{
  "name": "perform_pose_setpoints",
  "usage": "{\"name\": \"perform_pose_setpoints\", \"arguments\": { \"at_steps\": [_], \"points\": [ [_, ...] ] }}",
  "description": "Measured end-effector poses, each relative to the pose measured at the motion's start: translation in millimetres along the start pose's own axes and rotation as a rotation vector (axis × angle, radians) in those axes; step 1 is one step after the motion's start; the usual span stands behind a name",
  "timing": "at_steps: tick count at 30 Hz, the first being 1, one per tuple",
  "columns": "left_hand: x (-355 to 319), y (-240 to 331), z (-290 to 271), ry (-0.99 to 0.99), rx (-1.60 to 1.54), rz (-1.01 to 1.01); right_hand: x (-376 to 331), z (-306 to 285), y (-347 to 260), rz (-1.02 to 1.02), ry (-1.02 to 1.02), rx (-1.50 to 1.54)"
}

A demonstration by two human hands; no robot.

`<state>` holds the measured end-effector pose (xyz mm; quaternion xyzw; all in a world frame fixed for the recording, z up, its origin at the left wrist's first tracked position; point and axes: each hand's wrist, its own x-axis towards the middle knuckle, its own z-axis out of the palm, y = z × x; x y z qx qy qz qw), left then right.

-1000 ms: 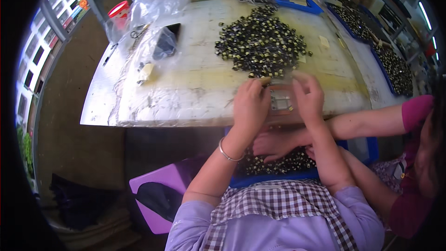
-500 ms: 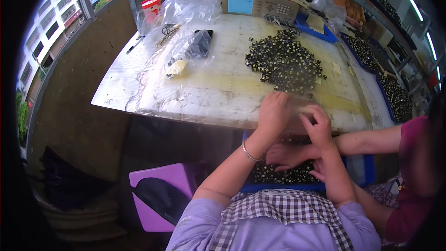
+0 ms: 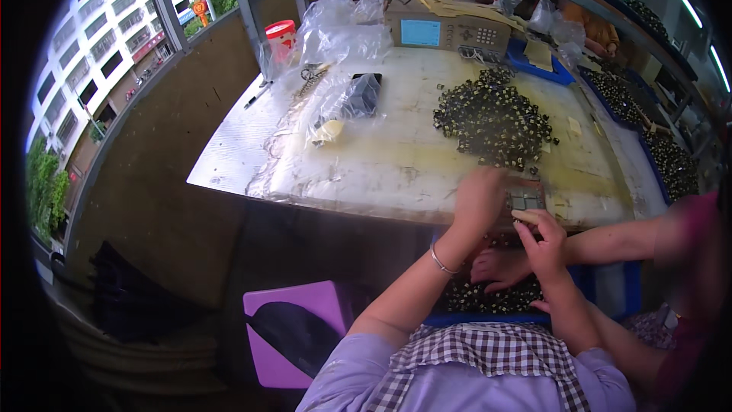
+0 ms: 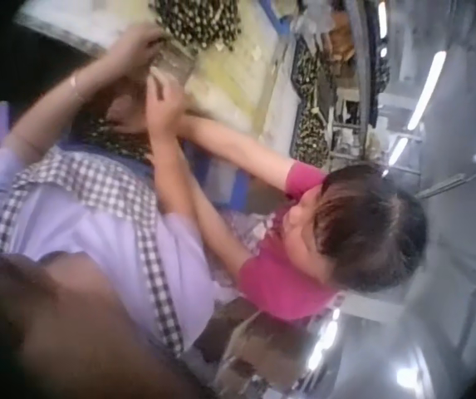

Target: Manually assemble small electronic components onto a metal base plate at a production station.

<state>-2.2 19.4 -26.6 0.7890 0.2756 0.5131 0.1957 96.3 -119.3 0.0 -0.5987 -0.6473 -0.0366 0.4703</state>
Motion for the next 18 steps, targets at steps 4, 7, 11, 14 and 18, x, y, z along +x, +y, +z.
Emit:
{"name": "perform_pose_setpoints", "arguments": {
  "at_steps": [4,7,11,14,18],
  "points": [
    [-2.4,1.0,-2.5,-0.010,0.032,-0.022,16.1,4.3,5.6,0.120,0.099,0.076],
    [-3.9,1.0,-4.3,-0.019,0.041,-0.020,33.4,6.1,20.9,0.203,0.240,0.066],
    [-6.9,-2.8,-9.1,-0.016,0.063,-0.029,62.7,0.5,44.5,0.432,0.231,-0.020],
    [-0.2,11.3,-6.0,-0.082,0.067,-0.026,78.2,-8.1,102.8,0.331,0.384,-0.031],
    [1.5,2.2,-1.8,-0.061,0.102,-0.066,82.1,6.8,141.3,0.383,0.373,-0.143]
  ]
}}
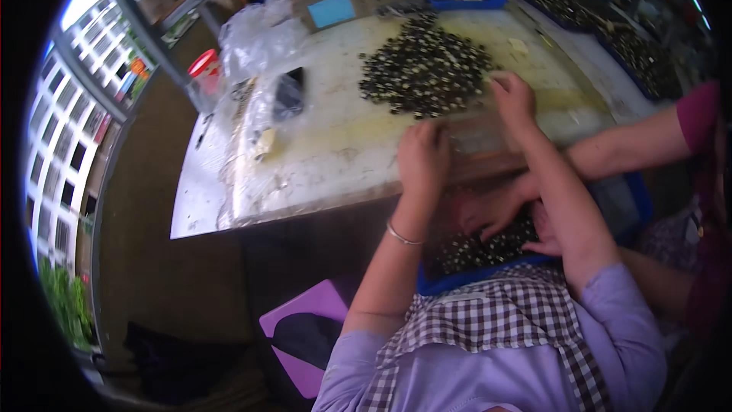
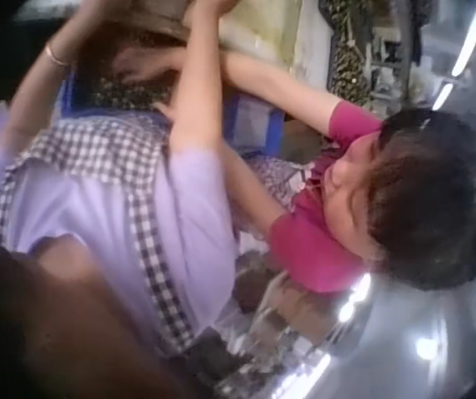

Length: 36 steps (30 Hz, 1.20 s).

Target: Manually assemble small electronic components onto a metal base plate at a production station.

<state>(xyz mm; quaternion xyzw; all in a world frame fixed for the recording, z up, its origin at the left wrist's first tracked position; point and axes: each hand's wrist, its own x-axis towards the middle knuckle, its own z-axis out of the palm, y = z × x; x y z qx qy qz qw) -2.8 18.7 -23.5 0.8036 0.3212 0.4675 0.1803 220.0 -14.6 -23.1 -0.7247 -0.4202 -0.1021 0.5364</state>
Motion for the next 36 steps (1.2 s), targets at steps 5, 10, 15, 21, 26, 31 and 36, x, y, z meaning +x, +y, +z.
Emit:
{"name": "perform_pose_setpoints", "arguments": {
  "at_steps": [5,10,15,21,26,31,36],
  "points": [
    [0.3,-1.7,-5.8,0.020,-0.045,0.012,-10.2,8.3,-23.0,0.098,-0.057,0.000],
    [-2.0,16.6,7.4,-0.176,-0.086,0.157,-12.2,-0.1,-29.7,0.142,-0.088,-0.053],
    [3.7,21.6,5.1,-0.206,-0.066,0.230,-14.5,-3.7,-31.7,0.145,-0.100,-0.019],
    [2.3,29.4,5.2,-0.216,0.059,0.231,-22.5,-9.8,-33.9,0.125,-0.039,0.160],
    [-3.1,39.5,7.2,-0.165,0.147,0.178,-36.1,-14.5,-34.1,0.086,-0.119,0.204],
    [-1.0,34.0,3.7,-0.195,0.086,0.185,-35.4,-18.1,-35.0,0.075,-0.194,0.200],
    [6.2,43.3,-14.0,-0.359,-0.166,0.276,-43.3,-29.4,-24.9,0.078,-0.195,0.262]
  ]
}}
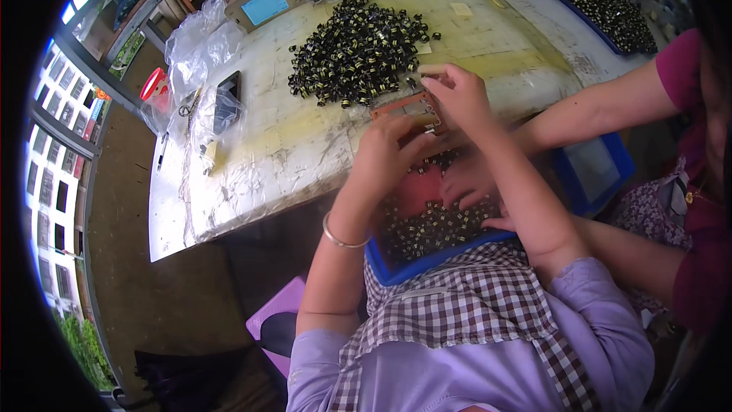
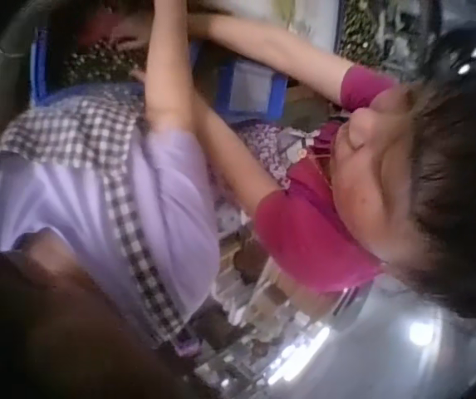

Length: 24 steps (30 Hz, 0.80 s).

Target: Manually assemble small electronic components onto a metal base plate at a production station.

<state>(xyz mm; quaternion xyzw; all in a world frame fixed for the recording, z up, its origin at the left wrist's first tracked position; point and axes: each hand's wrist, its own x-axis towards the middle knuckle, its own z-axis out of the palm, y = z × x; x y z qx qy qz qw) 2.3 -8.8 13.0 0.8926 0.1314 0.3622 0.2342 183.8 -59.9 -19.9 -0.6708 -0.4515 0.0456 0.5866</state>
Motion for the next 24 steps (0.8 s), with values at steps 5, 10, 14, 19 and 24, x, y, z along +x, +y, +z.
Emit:
{"name": "perform_pose_setpoints", "arguments": {
  "at_steps": [5,10,14,19,24],
  "points": [
    [5.9,-38.4,-5.6,0.263,0.255,-0.347,-16.0,-8.1,-27.7,0.049,-0.370,0.135],
    [6.2,-39.8,7.8,0.284,0.445,-0.332,-11.9,-8.9,-23.5,-0.086,-0.395,0.092],
    [-0.4,-39.7,8.3,0.345,0.396,-0.332,-9.6,-12.3,-33.6,-0.120,-0.484,-0.120],
    [-2.2,-37.3,4.7,0.339,0.324,-0.367,-6.2,-11.3,-28.6,-0.211,-0.563,-0.162],
    [-2.3,-37.2,5.7,0.362,0.247,-0.395,-2.5,-13.8,-29.3,-0.219,-0.617,-0.173]
  ]
}}
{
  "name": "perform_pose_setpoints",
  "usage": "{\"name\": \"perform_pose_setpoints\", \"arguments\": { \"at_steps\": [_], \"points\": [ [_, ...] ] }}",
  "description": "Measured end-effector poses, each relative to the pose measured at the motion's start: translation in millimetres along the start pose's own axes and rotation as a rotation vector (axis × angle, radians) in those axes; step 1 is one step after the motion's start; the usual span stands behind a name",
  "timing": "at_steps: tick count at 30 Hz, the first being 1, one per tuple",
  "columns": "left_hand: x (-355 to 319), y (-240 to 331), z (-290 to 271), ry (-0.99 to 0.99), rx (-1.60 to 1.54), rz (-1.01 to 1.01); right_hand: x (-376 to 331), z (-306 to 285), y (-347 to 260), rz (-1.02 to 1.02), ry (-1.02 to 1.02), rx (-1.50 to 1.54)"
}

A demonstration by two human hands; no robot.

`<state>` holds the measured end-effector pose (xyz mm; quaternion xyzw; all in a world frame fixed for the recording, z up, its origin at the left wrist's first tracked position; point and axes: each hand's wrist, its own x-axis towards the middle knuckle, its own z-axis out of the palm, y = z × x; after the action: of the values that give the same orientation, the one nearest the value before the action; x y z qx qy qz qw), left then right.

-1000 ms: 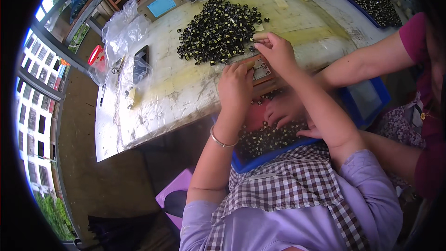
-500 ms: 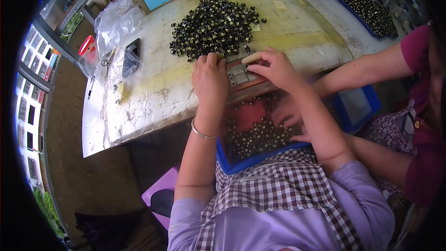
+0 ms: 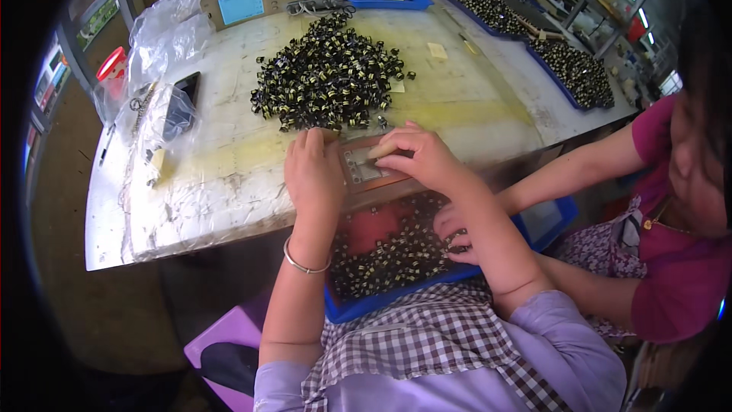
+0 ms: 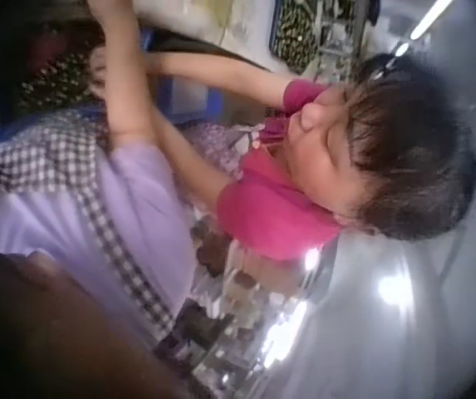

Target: Manually assemble small electronic components onto a metal base plate at a production station.

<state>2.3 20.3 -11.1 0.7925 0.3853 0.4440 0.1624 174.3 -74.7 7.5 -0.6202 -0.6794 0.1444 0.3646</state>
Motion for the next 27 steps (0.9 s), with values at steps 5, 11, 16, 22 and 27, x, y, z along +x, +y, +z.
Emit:
{"name": "perform_pose_setpoints", "arguments": {
  "at_steps": [5,11,16,22,27],
  "points": [
    [-0.4,-0.3,-2.3,0.045,-0.076,0.008,0.9,-0.8,-5.2,-0.036,0.041,-0.007],
    [-2.1,-2.7,-1.7,0.043,-0.094,0.001,-0.5,0.6,-18.1,0.036,0.075,0.015],
    [-3.2,-3.3,0.5,0.057,-0.124,-0.032,-3.7,0.6,-18.2,0.061,0.037,-0.014],
    [-2.0,-4.3,2.1,0.090,-0.177,0.003,-4.9,3.7,-23.2,0.092,0.077,-0.008],
    [-2.3,-10.8,0.0,0.083,-0.232,-0.060,-0.4,11.5,-28.5,0.042,0.112,-0.052]
  ]
}}
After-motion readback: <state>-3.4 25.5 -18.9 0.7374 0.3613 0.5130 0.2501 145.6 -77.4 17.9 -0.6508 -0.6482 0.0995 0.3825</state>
